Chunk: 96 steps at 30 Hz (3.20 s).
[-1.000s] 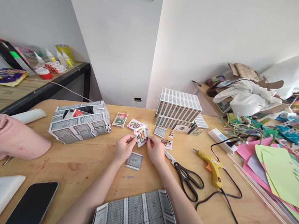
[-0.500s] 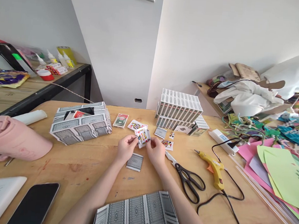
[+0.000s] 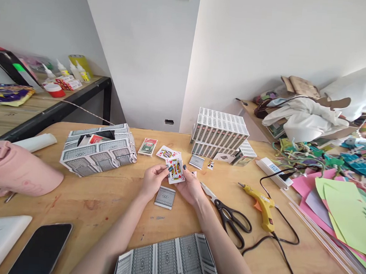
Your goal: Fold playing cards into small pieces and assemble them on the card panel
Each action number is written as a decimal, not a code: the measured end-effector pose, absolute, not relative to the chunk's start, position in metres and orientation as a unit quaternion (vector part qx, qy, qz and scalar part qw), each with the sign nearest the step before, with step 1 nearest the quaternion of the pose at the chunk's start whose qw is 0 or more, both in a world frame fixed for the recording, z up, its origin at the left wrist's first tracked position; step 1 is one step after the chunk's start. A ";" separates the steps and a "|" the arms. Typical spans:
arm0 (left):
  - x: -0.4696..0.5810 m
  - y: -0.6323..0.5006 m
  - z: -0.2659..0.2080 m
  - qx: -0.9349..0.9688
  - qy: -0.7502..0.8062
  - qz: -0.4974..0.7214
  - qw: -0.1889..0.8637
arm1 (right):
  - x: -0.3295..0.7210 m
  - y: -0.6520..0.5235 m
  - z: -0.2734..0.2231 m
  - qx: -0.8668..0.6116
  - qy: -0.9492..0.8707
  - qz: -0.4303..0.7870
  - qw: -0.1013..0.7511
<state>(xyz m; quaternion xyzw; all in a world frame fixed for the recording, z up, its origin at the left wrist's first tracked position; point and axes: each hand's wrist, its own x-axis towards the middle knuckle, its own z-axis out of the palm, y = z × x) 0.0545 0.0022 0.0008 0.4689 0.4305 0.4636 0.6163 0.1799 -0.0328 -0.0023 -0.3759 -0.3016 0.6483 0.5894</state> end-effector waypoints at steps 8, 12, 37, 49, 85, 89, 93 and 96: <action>0.055 0.001 -0.002 0.502 0.432 0.460 0.591 | 0.181 -0.031 -0.015 -0.453 -0.377 0.563 0.580; 0.053 0.004 -0.007 0.543 0.450 0.479 0.522 | 0.184 -0.029 -0.020 -0.489 -0.420 0.537 0.544; 0.060 0.003 -0.002 0.376 0.434 0.454 0.681 | 0.161 -0.031 -0.025 -0.507 -0.486 0.512 0.495; 0.059 -0.001 0.002 0.343 0.429 0.478 0.685 | 0.160 -0.032 -0.023 -0.529 -0.584 0.393 0.475; 0.051 0.007 -0.008 0.546 0.448 0.493 0.508 | 0.176 -0.029 -0.013 -0.491 -0.398 0.494 0.597; 0.053 0.004 -0.007 0.546 0.460 0.496 0.494 | 0.176 -0.029 -0.008 -0.456 -0.368 0.533 0.611; 0.053 0.002 -0.008 0.552 0.457 0.504 0.482 | 0.175 -0.029 -0.010 -0.469 -0.359 0.521 0.616; 0.052 0.003 -0.010 0.556 0.463 0.498 0.479 | 0.175 -0.028 -0.012 -0.465 -0.359 0.521 0.619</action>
